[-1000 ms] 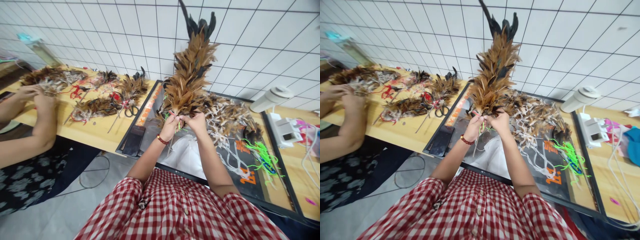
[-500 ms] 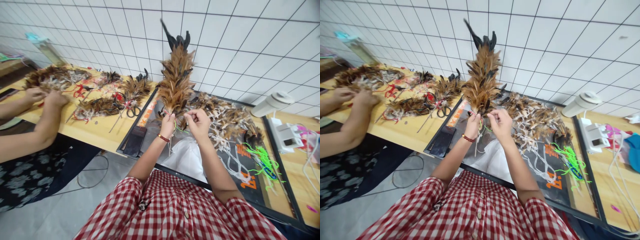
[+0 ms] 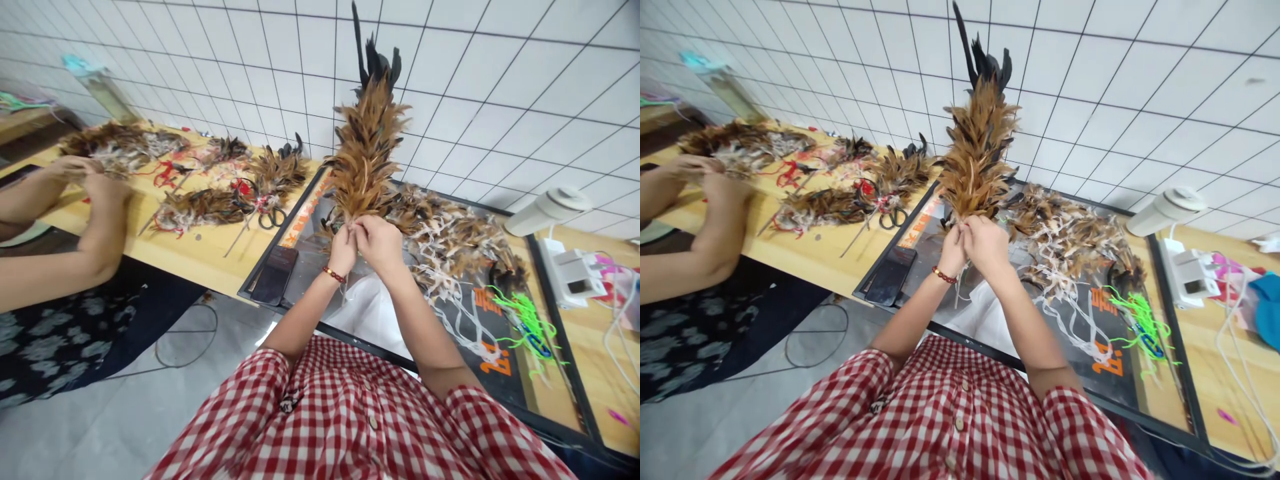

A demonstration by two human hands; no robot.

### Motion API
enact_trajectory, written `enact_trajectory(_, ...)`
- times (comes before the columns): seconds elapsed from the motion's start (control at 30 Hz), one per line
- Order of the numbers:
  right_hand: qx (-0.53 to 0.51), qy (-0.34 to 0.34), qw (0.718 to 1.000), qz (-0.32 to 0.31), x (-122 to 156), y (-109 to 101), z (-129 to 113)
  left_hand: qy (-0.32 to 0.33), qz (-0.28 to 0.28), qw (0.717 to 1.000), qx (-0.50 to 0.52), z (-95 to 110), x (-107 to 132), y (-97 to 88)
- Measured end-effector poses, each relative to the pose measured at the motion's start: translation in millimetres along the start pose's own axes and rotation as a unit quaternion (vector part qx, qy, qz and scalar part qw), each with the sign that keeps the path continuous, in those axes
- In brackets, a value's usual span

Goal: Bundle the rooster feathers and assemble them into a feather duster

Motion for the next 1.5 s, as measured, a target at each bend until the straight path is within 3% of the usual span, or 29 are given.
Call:
enact_trajectory(0.1, -0.074, -0.001, 0.992, 0.100, 17, -5, 22, -0.004, -0.013, 1.000, 0.018, 1, 9, 5.1)
enact_trajectory(0.23, -0.144, 0.035, 0.974, 0.169, 30, -6, 43, -0.101, -0.058, 0.989, 0.087, -2, 26, 22.4)
enact_trajectory(0.33, -0.147, 0.012, 0.975, 0.167, 31, -9, 38, -0.146, -0.045, 0.982, 0.109, 3, 34, 27.8)
enact_trajectory(0.47, -0.127, -0.030, 0.981, 0.147, 32, -15, 28, -0.142, -0.028, 0.982, 0.121, 13, 34, 28.8)
enact_trajectory(0.57, -0.159, -0.013, 0.976, 0.151, 31, -16, 39, -0.167, -0.043, 0.977, 0.123, 14, 35, 28.7)
enact_trajectory(0.63, -0.220, 0.036, 0.960, 0.167, 30, -12, 56, -0.186, -0.071, 0.970, 0.142, 15, 36, 30.4)
enact_trajectory(0.7, -0.343, 0.091, 0.927, 0.125, 26, 6, 72, -0.201, -0.105, 0.960, 0.166, 19, 36, 33.4)
enact_trajectory(0.73, -0.421, 0.109, 0.898, 0.064, 23, 22, 74, -0.205, -0.116, 0.956, 0.176, 22, 36, 34.3)
enact_trajectory(0.83, -0.610, 0.141, 0.764, -0.156, 22, 60, 60, -0.213, -0.128, 0.949, 0.193, 29, 35, 34.7)
enact_trajectory(0.9, -0.648, 0.181, 0.707, -0.219, 26, 65, 59, -0.215, -0.123, 0.950, 0.192, 30, 34, 33.0)
enact_trajectory(1.13, -0.689, 0.224, 0.658, -0.205, 25, 37, 68, -0.206, -0.107, 0.958, 0.167, 25, 32, 30.2)
enact_trajectory(1.27, -0.690, 0.278, 0.605, -0.282, 48, 43, 62, -0.167, -0.086, 0.974, 0.128, 22, 24, 27.2)
enact_trajectory(1.3, -0.683, 0.275, 0.608, -0.297, 53, 41, 60, -0.157, -0.077, 0.978, 0.113, 21, 21, 25.4)
enact_trajectory(1.33, -0.664, 0.263, 0.633, -0.299, 54, 38, 60, -0.147, -0.067, 0.982, 0.096, 20, 19, 23.5)
enact_trajectory(1.37, -0.630, 0.239, 0.682, -0.283, 52, 30, 61, -0.137, -0.059, 0.986, 0.078, 18, 18, 21.7)
enact_trajectory(1.47, -0.389, 0.096, 0.904, -0.148, 23, -15, 60, -0.112, -0.056, 0.992, 0.029, 12, 20, 20.8)
enact_trajectory(1.5, -0.276, 0.031, 0.955, -0.099, 11, -33, 51, -0.106, -0.066, 0.992, 0.015, 10, 22, 22.1)
Point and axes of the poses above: each hand's wrist, its own x-axis away from the middle knuckle, its own y-axis out of the palm, z = x × y, the point moved 8 cm from there along -x, towards the middle knuckle, and after that the axes turned 1 degree about x, right-handed, at the moved point
